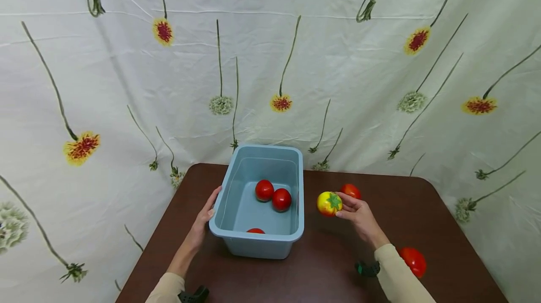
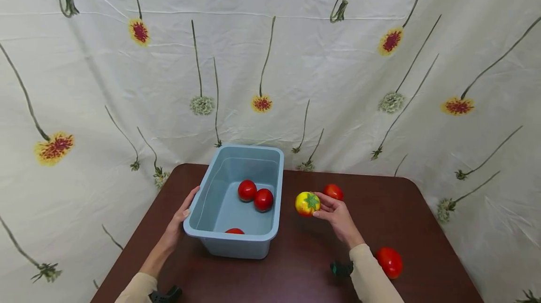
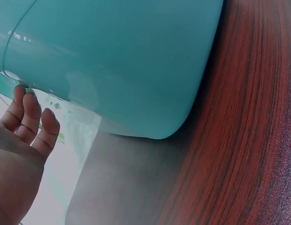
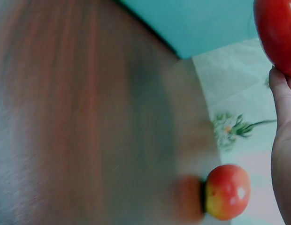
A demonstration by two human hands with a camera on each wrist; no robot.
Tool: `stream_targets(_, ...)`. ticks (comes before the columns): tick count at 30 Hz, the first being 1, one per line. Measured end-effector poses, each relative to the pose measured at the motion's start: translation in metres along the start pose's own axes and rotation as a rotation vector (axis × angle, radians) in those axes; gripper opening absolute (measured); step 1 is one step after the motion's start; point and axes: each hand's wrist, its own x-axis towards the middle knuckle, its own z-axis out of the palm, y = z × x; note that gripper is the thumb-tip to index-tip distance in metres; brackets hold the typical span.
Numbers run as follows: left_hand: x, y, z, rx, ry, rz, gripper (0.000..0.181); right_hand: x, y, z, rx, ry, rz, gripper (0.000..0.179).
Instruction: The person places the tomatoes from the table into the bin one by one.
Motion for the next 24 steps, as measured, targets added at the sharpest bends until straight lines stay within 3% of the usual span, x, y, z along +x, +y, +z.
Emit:
stream_targets(12,0.0,0.001,0.0,0.002,-0.007,0.011,0.056,0.027,-0.032,0.015,0.028,-0.045,-0.047,0.06)
stream_targets(24,0.0,0.003,-0.001,-0.002,-0.011,0.004,0.054,0.039,-0.045,0.043,-0.011,-0.136,-0.077,0.058)
